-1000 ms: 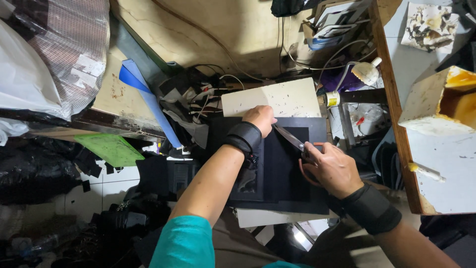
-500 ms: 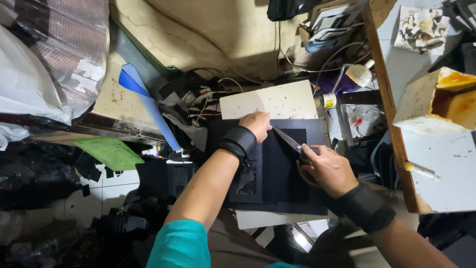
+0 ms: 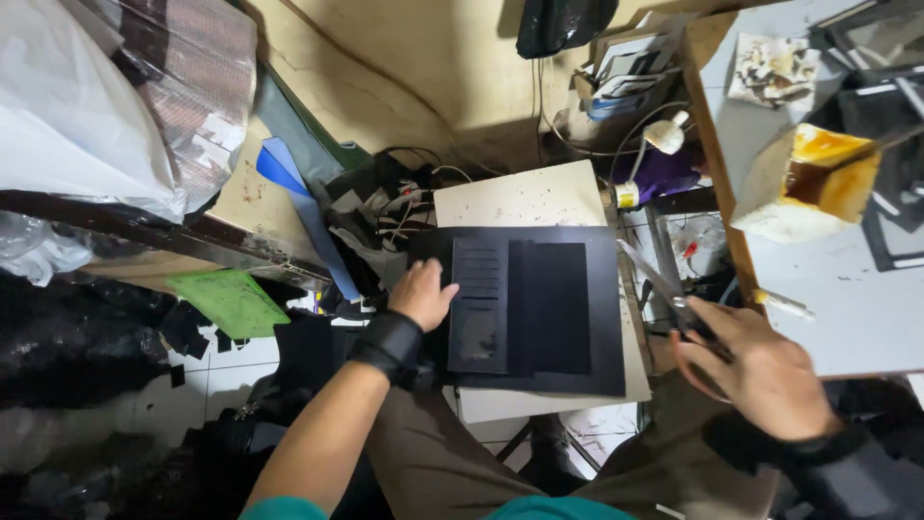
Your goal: The person sits at a cluttered workbench and cuts a black sheet with scissors, trims it to fit a panel, applies glue from a container, and presses a clear plastic window onto the black frame, smoothing it in place on their lap.
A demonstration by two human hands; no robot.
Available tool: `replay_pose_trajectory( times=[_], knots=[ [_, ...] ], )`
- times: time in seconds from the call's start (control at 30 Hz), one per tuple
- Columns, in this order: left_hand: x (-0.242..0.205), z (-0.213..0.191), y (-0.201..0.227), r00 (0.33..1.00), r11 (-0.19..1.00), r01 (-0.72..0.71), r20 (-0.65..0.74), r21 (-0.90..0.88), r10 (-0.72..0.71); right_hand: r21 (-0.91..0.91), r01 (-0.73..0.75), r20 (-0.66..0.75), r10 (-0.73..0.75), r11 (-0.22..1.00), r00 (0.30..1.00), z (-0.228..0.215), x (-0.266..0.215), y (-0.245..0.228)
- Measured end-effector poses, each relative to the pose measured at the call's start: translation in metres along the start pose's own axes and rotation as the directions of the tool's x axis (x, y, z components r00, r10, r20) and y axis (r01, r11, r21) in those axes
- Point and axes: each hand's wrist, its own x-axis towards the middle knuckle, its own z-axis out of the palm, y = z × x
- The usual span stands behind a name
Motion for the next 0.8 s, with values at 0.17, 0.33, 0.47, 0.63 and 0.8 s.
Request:
replay_pose_trajectory(
  times=[0.17, 0.33, 0.47, 0.63, 0.8],
  knots=[
    [-0.027, 0.048, -0.014, 0.994, 0.993, 0.073, -0.068, -0.087, -0.080, -0.115, 0.007, -0.053, -0.013, 0.993, 0.999, -0.026, -0.029, 0.056],
    [-0.039, 0.076, -0.015, 0.989, 0.959, 0.130, -0.036, -0.250, -0.143, -0.154, -0.083, -0.058, 0.075, 0.985, 0.995, -0.049, -0.041, 0.095],
    [-0.043, 0.084, -0.016, 0.983, 0.918, 0.128, -0.075, -0.375, -0.167, -0.157, -0.139, -0.014, 0.138, 0.978, 0.990, -0.058, -0.040, 0.126],
    [-0.036, 0.088, -0.022, 0.983, 0.885, 0.029, -0.148, -0.466, -0.110, -0.088, -0.036, 0.050, 0.040, 0.995, 0.998, -0.059, -0.026, 0.162],
    [-0.028, 0.075, -0.014, 0.990, 0.824, -0.019, -0.126, -0.566, -0.064, -0.111, 0.286, -0.194, -0.303, 0.952, 0.933, -0.045, -0.005, 0.193]
  ],
)
